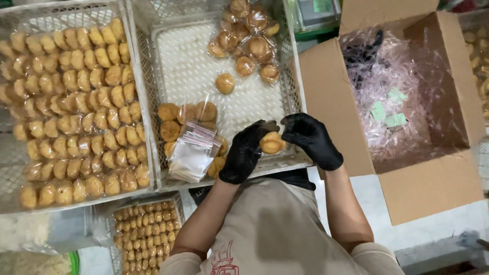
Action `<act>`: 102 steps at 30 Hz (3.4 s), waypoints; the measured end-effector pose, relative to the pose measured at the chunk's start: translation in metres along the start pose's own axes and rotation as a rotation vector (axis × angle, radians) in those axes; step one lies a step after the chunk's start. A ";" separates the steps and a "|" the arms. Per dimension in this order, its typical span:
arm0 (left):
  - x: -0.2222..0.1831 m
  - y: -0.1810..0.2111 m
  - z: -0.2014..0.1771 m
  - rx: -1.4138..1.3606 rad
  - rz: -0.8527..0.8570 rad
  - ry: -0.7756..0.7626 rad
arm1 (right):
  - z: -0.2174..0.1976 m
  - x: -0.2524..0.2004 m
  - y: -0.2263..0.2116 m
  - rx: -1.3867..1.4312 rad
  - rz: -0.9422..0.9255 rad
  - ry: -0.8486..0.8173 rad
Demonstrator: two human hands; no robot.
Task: The person is individually bagging small round pastries and placing them into a shipping box lined with protective shredded paper.
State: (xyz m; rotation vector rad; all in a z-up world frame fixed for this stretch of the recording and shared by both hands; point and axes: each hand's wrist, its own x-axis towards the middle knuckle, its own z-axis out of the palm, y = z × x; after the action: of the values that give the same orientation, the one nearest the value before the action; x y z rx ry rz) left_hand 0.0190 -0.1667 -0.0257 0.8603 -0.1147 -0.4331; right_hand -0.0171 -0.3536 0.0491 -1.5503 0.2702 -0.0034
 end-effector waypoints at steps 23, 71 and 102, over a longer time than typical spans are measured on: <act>-0.066 0.155 -0.013 0.699 0.286 0.581 | 0.082 0.141 0.024 -0.946 -0.499 -0.322; -0.031 0.077 -0.054 0.428 0.425 0.619 | 0.096 0.014 0.031 -0.767 0.217 -0.661; -0.038 0.064 0.018 0.589 0.154 0.163 | 0.039 0.005 -0.085 -0.267 -0.099 -0.207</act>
State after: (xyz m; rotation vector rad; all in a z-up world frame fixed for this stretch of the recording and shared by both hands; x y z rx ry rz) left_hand 0.0008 -0.1272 0.0370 1.4511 -0.1604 -0.1790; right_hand 0.0086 -0.3188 0.1324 -1.8129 0.0295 0.1196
